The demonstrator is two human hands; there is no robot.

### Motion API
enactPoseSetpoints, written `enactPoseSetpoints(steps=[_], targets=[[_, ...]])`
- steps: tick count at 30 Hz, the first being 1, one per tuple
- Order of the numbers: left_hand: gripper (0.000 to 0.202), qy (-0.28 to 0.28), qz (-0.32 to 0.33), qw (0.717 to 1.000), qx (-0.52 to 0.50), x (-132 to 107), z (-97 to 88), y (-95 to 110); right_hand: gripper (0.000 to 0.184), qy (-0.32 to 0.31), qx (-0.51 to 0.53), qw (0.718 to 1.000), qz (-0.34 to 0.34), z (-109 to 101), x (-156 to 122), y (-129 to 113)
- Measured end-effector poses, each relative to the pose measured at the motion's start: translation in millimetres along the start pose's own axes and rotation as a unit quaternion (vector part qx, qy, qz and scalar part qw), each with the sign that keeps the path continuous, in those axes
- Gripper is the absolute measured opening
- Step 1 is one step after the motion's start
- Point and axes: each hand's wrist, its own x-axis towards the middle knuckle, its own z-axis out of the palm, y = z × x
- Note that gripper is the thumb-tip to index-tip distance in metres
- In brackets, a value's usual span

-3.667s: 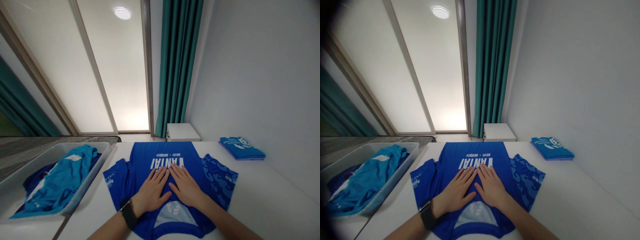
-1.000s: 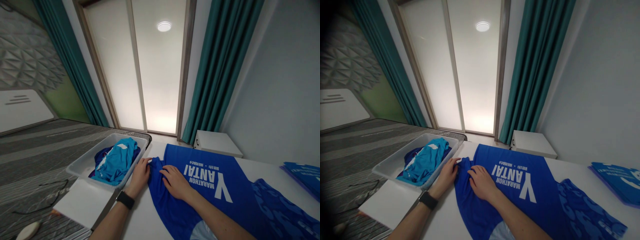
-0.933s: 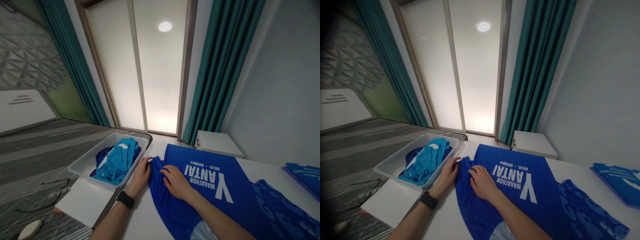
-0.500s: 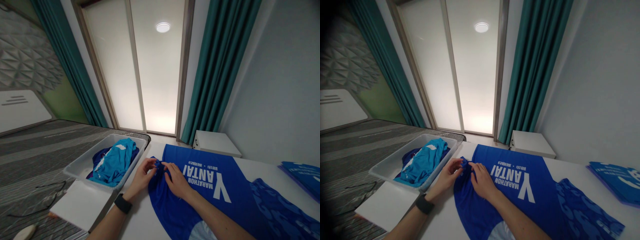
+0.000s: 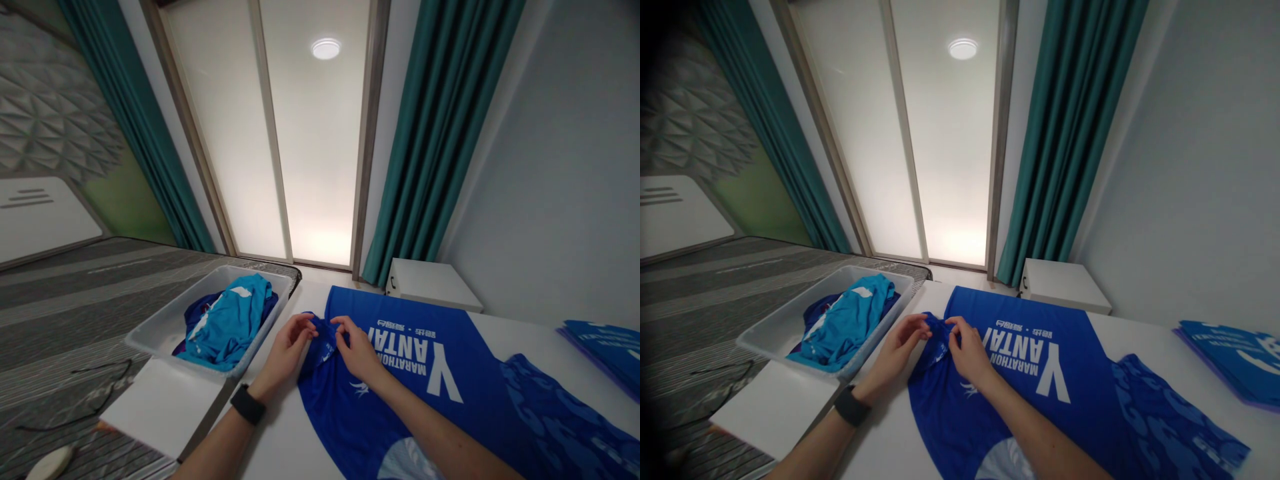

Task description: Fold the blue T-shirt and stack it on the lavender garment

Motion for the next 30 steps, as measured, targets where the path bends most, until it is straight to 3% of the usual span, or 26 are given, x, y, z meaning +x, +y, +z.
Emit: enactPoseSetpoints(steps=[4, 7, 13, 20, 25, 30], targets=[[0.027, 0.074, 0.014, 0.993, 0.092, 3, -7.9, -5, 0.026, 0.01, 0.045, 0.999, 0.004, -13, 7, 1], [0.028, 0.089, 0.002, 0.986, 0.144, 2, -10.3, -6, 0.026, 0.008, 0.052, 0.999, 0.002, -25, 12, 0], [0.03, 0.057, -0.022, 0.985, 0.161, 4, -6.8, -16, 0.031, -0.01, 0.035, 0.999, 0.018, -50, 24, -1], [0.034, 0.022, 0.003, 0.97, 0.243, 4, -0.5, -26, 0.035, -0.1, -0.053, 0.993, 0.041, -91, 30, -9], [0.027, -0.017, 0.023, 0.945, 0.326, 7, -0.3, -23, 0.045, -0.25, -0.203, 0.943, 0.083, -103, 24, -4], [0.03, -0.064, 0.038, 0.924, 0.376, 25, 2.2, -14, 0.047, -0.278, -0.25, 0.923, 0.096, -100, 21, 6]])
